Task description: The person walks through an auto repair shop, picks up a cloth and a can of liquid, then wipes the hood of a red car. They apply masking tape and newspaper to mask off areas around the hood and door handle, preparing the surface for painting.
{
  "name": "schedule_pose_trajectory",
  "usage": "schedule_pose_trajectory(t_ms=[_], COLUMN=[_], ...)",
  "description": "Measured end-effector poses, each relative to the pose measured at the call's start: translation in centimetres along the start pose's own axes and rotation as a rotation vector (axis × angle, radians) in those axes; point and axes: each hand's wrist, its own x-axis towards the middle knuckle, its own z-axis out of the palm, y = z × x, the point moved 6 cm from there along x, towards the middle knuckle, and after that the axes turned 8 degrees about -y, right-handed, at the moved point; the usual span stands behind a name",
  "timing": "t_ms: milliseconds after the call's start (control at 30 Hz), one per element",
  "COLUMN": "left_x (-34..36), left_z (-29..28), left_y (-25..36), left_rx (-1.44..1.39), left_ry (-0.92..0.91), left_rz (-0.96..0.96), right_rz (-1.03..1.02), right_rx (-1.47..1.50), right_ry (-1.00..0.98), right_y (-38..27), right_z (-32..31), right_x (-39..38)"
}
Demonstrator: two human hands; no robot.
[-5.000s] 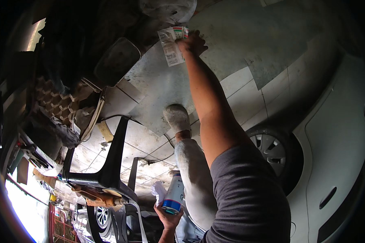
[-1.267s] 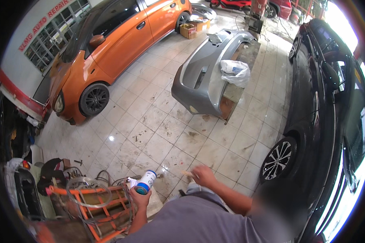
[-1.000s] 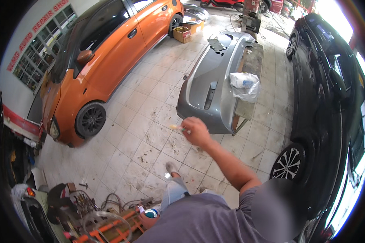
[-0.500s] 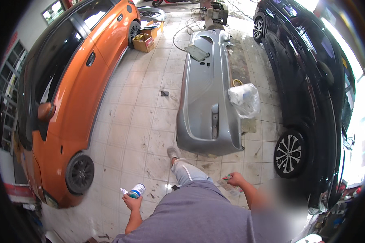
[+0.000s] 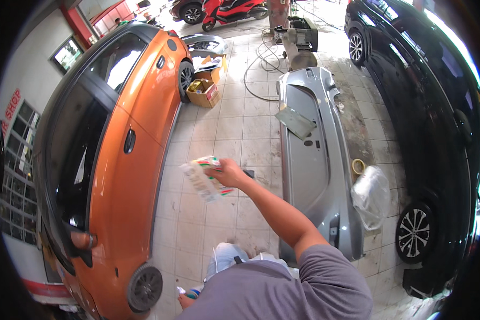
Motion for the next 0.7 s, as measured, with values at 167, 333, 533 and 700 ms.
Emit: schedule_pose_trajectory(t_ms=[167,333,533,700], left_x=[10.9,24.9,44.1,58.7], left_z=[2.2,-4.9,-13.0,-22.8], left_y=[9.2,20.6,39.7,62.8], left_rx=[0.134,0.221,0.286,0.124], left_ry=[-0.296,-0.307,-0.231,-0.063], left_rz=[-0.014,0.054,0.219,0.299], right_rz=[-0.169,-0.146,0.407,0.917], right_rx=[0.064,-0.226,-0.456,-0.397], right_ry=[0.024,0.219,0.385,0.169], right_y=[2.8,13.8,32.8,38.6], right_z=[-2.3,-6.5,-7.8,-4.0], right_x=[15.4,19.7,10.2,5.9])
